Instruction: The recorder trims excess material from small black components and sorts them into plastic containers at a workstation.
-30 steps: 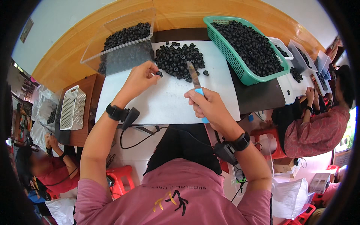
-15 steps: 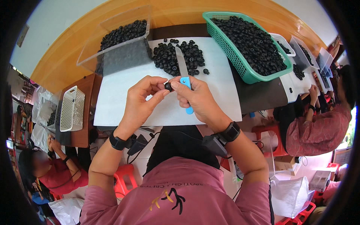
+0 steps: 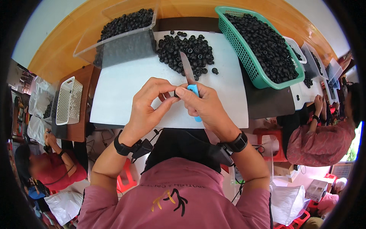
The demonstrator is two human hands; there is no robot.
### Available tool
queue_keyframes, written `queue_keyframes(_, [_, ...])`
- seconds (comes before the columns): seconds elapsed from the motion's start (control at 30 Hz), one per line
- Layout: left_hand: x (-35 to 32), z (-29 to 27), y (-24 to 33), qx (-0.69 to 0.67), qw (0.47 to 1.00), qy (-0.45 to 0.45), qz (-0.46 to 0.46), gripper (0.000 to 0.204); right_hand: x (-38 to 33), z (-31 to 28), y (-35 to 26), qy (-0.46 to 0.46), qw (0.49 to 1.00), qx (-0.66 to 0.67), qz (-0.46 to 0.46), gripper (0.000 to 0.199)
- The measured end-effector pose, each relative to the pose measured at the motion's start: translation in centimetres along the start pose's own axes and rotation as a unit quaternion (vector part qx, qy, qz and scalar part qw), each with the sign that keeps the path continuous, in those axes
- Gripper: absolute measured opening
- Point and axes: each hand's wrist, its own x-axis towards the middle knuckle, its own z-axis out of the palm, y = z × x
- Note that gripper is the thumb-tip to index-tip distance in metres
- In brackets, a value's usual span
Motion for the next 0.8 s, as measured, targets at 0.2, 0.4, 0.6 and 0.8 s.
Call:
queue_keyframes(0.2, [-0.2,0.1,-0.1,-0.047,0.999,0.011,-0.011,0.030,-0.1,-0.3,-0.8,-0.020,1.000,0.001,0.002,0.023])
queue_keyframes(0.4, [-0.6,0.2,0.2,-0.129,0.989,0.004,-0.071,0.029,-0.2,-0.7,-1.4,-0.043,0.999,0.002,0.004,0.020])
queue_keyframes(0.6, [-0.7,0.6,0.0,-0.159,0.984,0.026,-0.081,0.021,-0.4,-0.3,-1.7,-0.020,0.999,-0.039,-0.010,0.020])
queue_keyframes(0.8, [-0.6,0.4,-0.1,-0.162,0.982,0.008,-0.096,0.021,-0.3,0.1,-2.1,0.010,0.994,-0.107,-0.029,0.020])
